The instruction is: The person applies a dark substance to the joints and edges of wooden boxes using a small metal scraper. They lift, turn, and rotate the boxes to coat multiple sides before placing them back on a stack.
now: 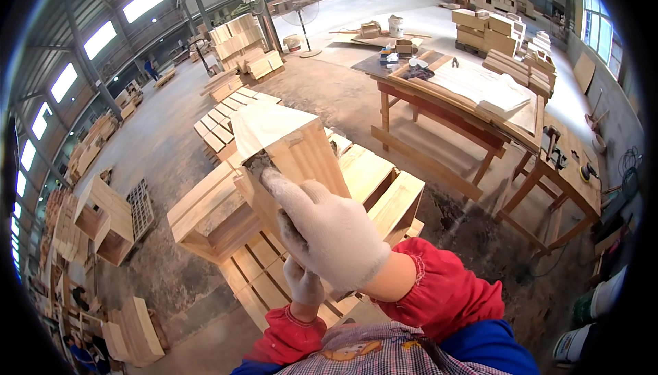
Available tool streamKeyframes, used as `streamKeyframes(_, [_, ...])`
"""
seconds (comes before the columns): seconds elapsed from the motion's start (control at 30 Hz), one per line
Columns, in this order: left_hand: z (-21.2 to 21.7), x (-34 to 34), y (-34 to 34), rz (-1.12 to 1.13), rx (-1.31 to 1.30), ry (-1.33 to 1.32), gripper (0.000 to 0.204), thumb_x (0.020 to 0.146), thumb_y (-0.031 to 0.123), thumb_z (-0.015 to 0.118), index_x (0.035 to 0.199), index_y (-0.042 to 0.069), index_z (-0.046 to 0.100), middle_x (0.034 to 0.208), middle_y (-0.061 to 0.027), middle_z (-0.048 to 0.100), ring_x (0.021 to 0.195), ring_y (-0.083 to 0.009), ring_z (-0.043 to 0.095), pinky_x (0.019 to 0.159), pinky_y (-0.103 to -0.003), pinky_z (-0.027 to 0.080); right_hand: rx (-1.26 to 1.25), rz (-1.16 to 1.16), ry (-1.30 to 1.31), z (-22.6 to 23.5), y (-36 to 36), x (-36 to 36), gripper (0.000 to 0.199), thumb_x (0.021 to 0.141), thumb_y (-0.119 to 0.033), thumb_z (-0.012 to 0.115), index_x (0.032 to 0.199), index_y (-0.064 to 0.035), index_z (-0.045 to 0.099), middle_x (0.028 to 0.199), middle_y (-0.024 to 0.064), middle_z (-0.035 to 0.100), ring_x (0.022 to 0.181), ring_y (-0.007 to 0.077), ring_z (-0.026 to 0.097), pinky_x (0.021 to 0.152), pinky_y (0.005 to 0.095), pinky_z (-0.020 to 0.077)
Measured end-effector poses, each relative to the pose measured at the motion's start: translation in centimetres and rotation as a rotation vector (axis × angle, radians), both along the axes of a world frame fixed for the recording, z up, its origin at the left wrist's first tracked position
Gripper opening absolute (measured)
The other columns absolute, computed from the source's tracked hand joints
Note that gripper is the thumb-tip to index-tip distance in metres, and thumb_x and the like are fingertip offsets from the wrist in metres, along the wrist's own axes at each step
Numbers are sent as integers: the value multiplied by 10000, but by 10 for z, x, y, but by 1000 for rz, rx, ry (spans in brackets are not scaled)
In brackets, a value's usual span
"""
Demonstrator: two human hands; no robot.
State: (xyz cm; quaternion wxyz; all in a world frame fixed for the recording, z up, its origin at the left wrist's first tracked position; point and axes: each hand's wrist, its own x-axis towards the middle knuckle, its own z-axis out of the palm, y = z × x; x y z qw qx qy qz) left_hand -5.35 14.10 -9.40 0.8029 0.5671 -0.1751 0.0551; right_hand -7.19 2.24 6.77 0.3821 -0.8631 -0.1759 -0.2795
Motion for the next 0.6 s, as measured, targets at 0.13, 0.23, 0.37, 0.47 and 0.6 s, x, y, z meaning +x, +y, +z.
streamKeyframes(0.13, [-1,1,4,-5,21,2,307,934,286,632,948,-17,584,744,15,539,651,-61,470,553,-223,377,-6,8,41,-2,-1,-5,510,804,10,602,1304,-27,507,879,157,610,767,301,635,668,348,514])
streamKeyframes(0.23, [2,-2,4,-23,24,-2,297,934,276,632,947,-17,585,748,16,540,653,-59,468,558,-224,374,40,13,-51,-7,-3,0,512,802,11,606,1303,-30,508,874,155,608,754,296,633,661,347,515])
streamKeyframes(0.37, [9,-3,5,-17,55,30,295,926,269,643,957,-20,594,754,15,544,657,-64,470,565,-230,377,48,8,-44,-15,-4,4,499,796,21,606,1285,-23,520,879,152,611,742,289,634,656,344,516])
streamKeyframes(0.47, [9,-3,6,-36,28,49,288,923,261,648,969,-21,608,764,11,552,667,-70,475,575,-235,382,36,17,-10,-9,-8,-3,478,795,31,601,1266,-18,534,889,151,616,752,282,638,667,337,518])
streamKeyframes(0.6, [3,0,4,-26,29,38,286,920,261,651,974,-18,622,781,7,566,686,-71,486,592,-233,391,113,-3,-100,-14,-11,7,479,792,37,599,1263,-21,541,898,151,618,774,276,644,687,323,520])
